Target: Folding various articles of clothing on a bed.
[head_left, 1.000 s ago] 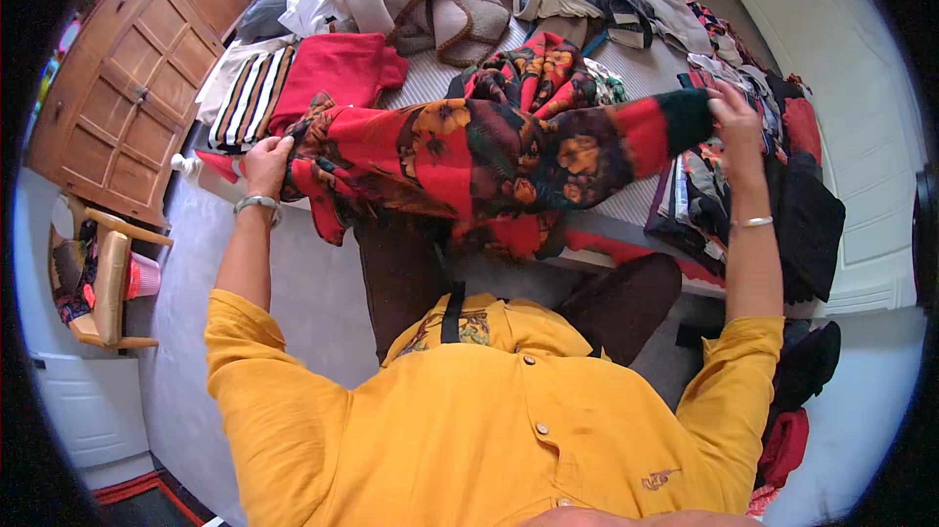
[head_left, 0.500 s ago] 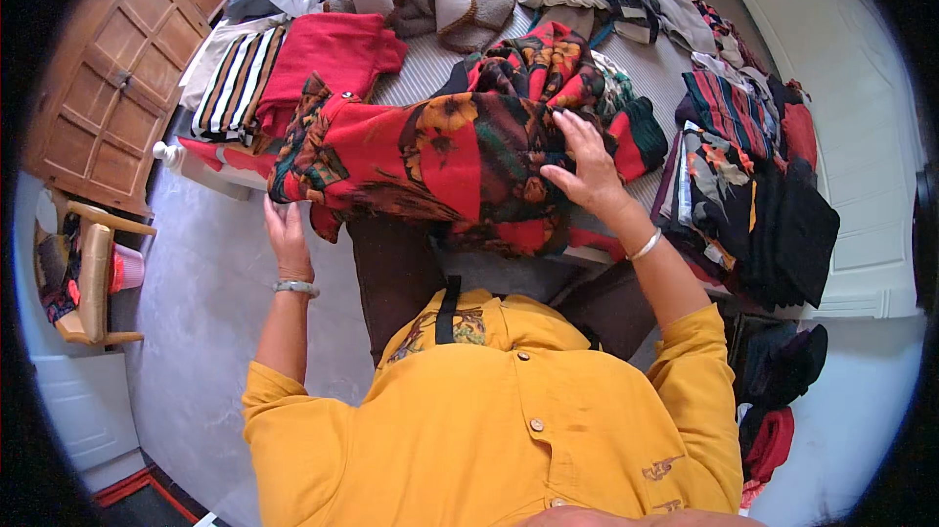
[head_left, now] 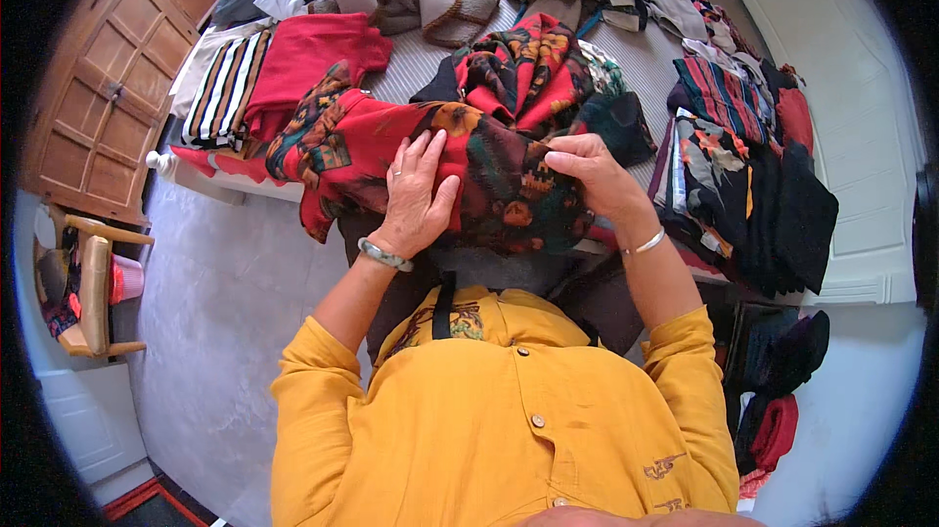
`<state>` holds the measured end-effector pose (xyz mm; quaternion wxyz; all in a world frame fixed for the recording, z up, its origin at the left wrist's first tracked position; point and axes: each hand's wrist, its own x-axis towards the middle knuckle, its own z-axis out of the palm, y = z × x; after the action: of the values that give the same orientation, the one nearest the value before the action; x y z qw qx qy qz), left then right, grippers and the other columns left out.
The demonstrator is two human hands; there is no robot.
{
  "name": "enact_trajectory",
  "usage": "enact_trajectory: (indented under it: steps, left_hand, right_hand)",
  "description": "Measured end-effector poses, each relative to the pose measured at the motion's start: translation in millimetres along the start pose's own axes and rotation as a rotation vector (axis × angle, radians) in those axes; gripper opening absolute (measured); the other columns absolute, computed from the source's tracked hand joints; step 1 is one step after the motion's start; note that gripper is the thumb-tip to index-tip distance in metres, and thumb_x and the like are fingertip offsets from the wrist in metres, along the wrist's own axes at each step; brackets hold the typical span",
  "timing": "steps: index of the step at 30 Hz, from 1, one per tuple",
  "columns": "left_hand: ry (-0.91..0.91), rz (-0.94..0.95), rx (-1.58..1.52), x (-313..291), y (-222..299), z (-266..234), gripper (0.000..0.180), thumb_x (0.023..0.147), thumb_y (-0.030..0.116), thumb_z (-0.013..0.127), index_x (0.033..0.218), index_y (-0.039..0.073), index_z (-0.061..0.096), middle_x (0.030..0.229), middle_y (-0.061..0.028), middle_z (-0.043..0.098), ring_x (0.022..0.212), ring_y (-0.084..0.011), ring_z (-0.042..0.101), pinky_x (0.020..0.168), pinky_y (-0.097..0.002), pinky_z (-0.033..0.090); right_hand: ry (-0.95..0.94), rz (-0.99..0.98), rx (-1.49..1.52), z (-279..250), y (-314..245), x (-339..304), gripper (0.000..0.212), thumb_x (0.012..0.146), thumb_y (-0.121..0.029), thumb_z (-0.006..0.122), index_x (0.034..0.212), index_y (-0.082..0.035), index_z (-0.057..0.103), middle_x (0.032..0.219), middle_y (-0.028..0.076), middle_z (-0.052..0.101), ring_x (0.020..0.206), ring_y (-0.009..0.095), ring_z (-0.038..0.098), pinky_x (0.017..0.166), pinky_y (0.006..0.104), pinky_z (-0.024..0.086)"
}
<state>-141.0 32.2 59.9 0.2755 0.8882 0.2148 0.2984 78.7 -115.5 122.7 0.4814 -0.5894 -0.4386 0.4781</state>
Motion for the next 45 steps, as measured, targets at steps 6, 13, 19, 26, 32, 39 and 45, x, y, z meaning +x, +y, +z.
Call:
enact_trajectory:
  steps: [6,13,19,26,32,39,45]
  left_hand:
    - [0.208,0.087,-0.111,2,31,9,0.050,0.081,0.017,0.061,0.125,-0.001,0.046,0.124,-0.0227,0.046,0.120,-0.0407,0.040,0.103,-0.0461,0.029]
    - [0.213,0.198,-0.254,-14,74,-3,0.031,0.077,0.010,0.068,0.105,0.001,0.057,0.105,-0.0159,0.054,0.103,-0.0326,0.052,0.094,-0.0393,0.039]
    - [0.232,0.128,-0.283,-15,77,4,0.033,0.073,0.006,0.071,0.103,0.001,0.059,0.101,-0.0150,0.055,0.098,-0.0289,0.054,0.087,-0.0352,0.042]
    - [0.251,0.165,-0.233,-13,76,3,0.025,0.071,0.001,0.069,0.095,0.002,0.062,0.093,-0.0117,0.057,0.088,-0.0272,0.057,0.087,-0.0363,0.042]
    - [0.251,0.350,-0.092,-6,69,-4,0.013,0.073,-0.003,0.065,0.084,0.002,0.061,0.083,-0.0086,0.059,0.081,-0.0250,0.058,0.089,-0.0414,0.041]
    - [0.229,0.212,-0.474,-24,73,-26,0.008,0.082,-0.002,0.054,0.075,0.000,0.056,0.078,-0.0113,0.059,0.076,-0.0237,0.059,0.081,-0.0401,0.045]
    - [0.133,0.231,-0.342,-18,71,-24,0.020,0.082,0.002,0.055,0.100,-0.002,0.060,0.105,-0.0172,0.058,0.105,-0.0338,0.055,0.095,-0.0410,0.040]
  right_hand:
    - [0.062,0.020,0.851,43,18,-19,0.020,0.088,-0.012,0.054,0.103,0.000,0.063,0.097,0.009,0.067,0.085,0.017,0.065,0.080,0.0306,0.052]
    - [0.106,-0.045,1.050,70,29,-22,0.022,0.090,-0.013,0.052,0.105,0.000,0.060,0.101,0.009,0.066,0.087,0.017,0.064,0.081,0.0306,0.051]
    - [0.111,-0.047,1.058,76,33,-24,0.019,0.090,-0.012,0.051,0.102,-0.001,0.060,0.098,0.008,0.066,0.086,0.015,0.064,0.080,0.0288,0.051]
    - [0.154,-0.066,1.056,84,30,-25,0.017,0.090,-0.011,0.052,0.101,-0.002,0.061,0.096,0.007,0.066,0.085,0.014,0.064,0.078,0.0277,0.051]
    - [0.211,-0.050,1.097,94,34,-24,0.016,0.090,-0.012,0.051,0.099,-0.004,0.061,0.096,0.006,0.066,0.084,0.015,0.063,0.079,0.0293,0.051]
    - [0.157,-0.046,1.132,83,33,-22,0.024,0.091,-0.016,0.049,0.107,0.000,0.058,0.105,0.012,0.064,0.094,0.021,0.063,0.088,0.0370,0.050]
    - [0.220,-0.033,1.131,87,33,-25,0.023,0.090,-0.016,0.050,0.104,-0.001,0.060,0.101,0.010,0.065,0.089,0.018,0.064,0.084,0.0337,0.050]
